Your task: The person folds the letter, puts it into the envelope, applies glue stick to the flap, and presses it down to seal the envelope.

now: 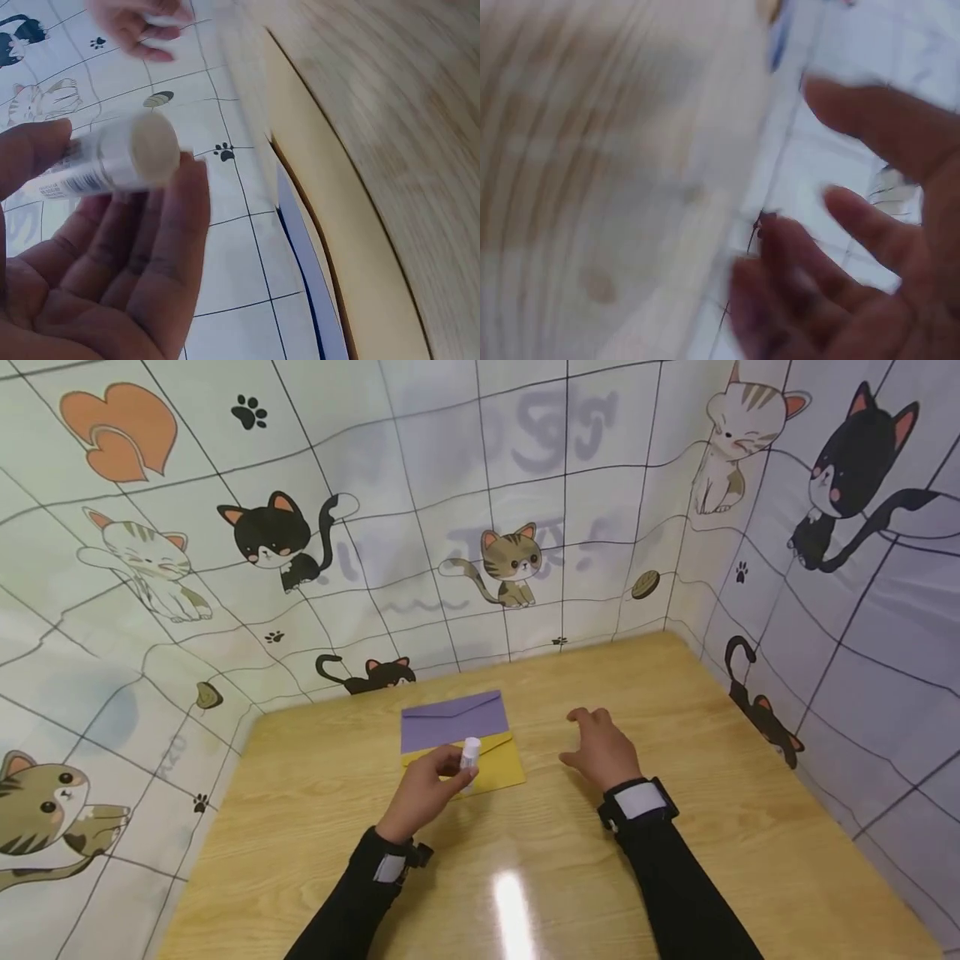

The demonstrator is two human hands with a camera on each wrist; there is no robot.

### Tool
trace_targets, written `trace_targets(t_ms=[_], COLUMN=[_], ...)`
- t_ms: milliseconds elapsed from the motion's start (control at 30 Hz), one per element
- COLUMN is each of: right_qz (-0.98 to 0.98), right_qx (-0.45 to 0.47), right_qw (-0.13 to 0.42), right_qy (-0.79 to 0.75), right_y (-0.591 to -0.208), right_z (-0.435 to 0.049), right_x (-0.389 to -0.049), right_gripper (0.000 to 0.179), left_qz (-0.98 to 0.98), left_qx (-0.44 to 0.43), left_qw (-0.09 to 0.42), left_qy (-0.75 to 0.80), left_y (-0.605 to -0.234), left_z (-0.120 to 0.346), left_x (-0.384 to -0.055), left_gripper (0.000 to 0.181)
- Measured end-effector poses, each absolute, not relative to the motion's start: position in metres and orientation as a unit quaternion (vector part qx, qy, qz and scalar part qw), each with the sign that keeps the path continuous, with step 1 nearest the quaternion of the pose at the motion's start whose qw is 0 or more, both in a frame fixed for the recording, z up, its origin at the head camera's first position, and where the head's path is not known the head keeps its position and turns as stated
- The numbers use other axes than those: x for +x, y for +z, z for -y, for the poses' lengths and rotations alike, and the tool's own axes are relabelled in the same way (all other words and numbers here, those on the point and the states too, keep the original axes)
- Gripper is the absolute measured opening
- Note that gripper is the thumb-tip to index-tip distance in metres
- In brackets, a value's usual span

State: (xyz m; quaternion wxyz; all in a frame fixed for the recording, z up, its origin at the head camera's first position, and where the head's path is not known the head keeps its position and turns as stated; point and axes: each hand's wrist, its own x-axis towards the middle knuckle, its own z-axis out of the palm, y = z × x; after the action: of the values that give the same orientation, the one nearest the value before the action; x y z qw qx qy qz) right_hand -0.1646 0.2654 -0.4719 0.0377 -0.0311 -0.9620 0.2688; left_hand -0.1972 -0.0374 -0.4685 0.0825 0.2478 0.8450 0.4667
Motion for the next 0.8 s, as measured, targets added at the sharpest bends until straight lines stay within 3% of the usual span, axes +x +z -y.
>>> trace_targets(t_ms=[100,200,300,400,600,800], right_qz=[0.968,0.958,0.928,0.892,0.893,0.884], right_qx=[-0.034,-0.011,0.042,0.119,0.168,0.23], right_qw=[-0.008,-0.01,0.015,0.039,0.124,0.165], right_qy=[0.25,0.286,0.37,0.435,0.399,0.372], right_y=[-0.482,-0.489,-0.485,-0.468,-0.444,-0.448], right_z=[-0.274,-0.267,-0.25,-0.228,-0.203,-0.195], right_x=[-0.17,-0.171,-0.169,-0.167,-0.163,-0.162], right_gripper=[0.049,0.031,0.026,0.036,0.034,0.036], left_qz=[-0.851,-0.858,-0.866,-0.868,-0.868,-0.859], left_qx=[0.248,0.257,0.277,0.301,0.319,0.339], left_qw=[0.071,0.054,0.029,-0.001,-0.026,-0.037], left_qy=[0.458,0.441,0.415,0.395,0.381,0.383], left_y=[-0.472,-0.477,-0.478,-0.476,-0.472,-0.475], left_z=[0.04,0.038,0.034,0.029,0.024,0.026], left_x=[-0.198,-0.198,-0.198,-0.199,-0.201,-0.201], left_gripper=[0.026,0.026,0.025,0.025,0.028,0.03])
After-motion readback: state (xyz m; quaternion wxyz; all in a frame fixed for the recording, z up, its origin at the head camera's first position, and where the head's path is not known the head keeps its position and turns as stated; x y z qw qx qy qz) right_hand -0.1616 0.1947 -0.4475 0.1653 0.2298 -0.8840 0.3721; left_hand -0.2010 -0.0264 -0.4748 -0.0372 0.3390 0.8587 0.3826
